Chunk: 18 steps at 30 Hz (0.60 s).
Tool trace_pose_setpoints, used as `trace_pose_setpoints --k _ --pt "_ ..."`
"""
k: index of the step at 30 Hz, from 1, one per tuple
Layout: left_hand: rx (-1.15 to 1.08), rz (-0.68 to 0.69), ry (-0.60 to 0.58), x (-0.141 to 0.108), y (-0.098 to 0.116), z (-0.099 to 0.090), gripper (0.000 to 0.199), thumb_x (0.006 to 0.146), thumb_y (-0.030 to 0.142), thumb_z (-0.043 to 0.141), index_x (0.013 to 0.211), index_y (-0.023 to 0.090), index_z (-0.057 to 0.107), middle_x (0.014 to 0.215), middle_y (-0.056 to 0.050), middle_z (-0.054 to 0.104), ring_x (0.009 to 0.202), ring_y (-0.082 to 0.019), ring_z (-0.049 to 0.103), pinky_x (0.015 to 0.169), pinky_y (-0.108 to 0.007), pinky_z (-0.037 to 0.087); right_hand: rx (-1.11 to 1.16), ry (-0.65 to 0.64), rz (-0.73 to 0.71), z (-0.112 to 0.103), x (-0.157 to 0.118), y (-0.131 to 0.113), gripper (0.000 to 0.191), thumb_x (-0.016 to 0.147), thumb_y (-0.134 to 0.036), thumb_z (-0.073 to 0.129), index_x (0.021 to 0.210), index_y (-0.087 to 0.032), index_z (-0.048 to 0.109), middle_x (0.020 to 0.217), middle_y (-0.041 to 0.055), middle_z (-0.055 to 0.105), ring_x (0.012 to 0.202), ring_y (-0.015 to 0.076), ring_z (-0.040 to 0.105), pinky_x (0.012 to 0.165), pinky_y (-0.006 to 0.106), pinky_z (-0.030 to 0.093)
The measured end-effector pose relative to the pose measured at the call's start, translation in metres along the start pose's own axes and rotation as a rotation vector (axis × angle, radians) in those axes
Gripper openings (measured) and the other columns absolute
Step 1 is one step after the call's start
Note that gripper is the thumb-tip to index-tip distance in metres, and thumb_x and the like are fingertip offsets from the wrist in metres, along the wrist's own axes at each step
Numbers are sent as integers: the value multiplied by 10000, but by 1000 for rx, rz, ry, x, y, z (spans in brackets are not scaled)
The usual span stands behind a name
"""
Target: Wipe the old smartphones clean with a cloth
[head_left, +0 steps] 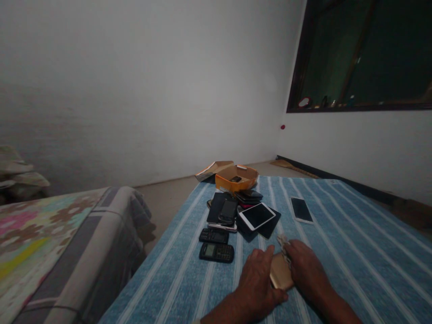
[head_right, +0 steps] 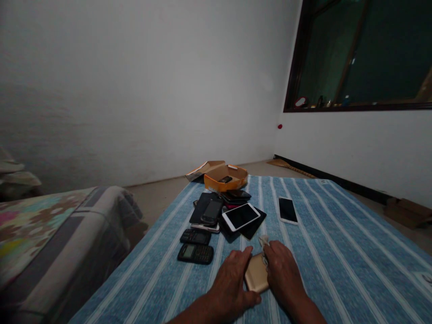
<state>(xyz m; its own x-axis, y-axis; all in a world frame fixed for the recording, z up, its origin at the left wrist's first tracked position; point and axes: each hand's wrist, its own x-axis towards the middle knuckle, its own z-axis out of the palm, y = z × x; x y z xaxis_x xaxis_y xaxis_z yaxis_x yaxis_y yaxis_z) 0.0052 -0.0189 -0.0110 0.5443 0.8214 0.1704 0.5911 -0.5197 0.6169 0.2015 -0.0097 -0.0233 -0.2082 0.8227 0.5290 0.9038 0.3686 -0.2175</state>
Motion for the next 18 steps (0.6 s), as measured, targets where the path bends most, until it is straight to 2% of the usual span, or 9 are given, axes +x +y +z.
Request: trace_pose_setpoints --k 3,5,10,13,16,18 --pt "-18 38 35 0 4 -2 1003 639 295 801 1486 173 278 1297 -151 527 1159 -338 469 1019 -519 405 50 -49 -99 2 -2 -16 192 862 -119 487 942 -216 632 851 52 610 780 212 564 716 320 431" --pt "-23 59 46 0 5 -1 972 645 282 780 1476 162 291 1282 -148 544 1139 -332 485 1010 -509 416 70 -80 -114 2 -2 -22 192 889 -144 483 973 -228 634 869 44 616 789 206 567 723 314 425" --pt "40 46 77 -6 -1 8 930 670 283 738 1468 156 279 1395 -191 468 1276 -393 415 1064 -593 356 31 -49 21 -3 0 -4 374 778 -13 436 1017 -203 652 945 72 637 916 226 573 851 338 424" --pt "85 56 130 -8 -5 14 904 676 275 714 1458 143 279 1395 -205 458 1284 -401 410 1062 -614 349 20 -36 62 -4 -2 5 431 741 3 425 1042 -199 656 951 76 636 911 224 571 853 336 427" --pt "109 71 196 -9 -2 15 840 682 257 681 1432 159 317 1323 -175 512 1216 -375 457 1032 -600 376 63 -40 53 -6 -3 -1 412 771 -23 450 1081 -215 642 929 65 630 886 219 570 815 323 435" --pt "122 68 220 -8 3 13 799 686 248 661 1415 170 343 1267 -153 546 1158 -356 487 1012 -582 391 104 -44 7 -8 -4 -13 314 824 -69 474 1033 -231 642 910 56 626 865 216 570 781 317 436"
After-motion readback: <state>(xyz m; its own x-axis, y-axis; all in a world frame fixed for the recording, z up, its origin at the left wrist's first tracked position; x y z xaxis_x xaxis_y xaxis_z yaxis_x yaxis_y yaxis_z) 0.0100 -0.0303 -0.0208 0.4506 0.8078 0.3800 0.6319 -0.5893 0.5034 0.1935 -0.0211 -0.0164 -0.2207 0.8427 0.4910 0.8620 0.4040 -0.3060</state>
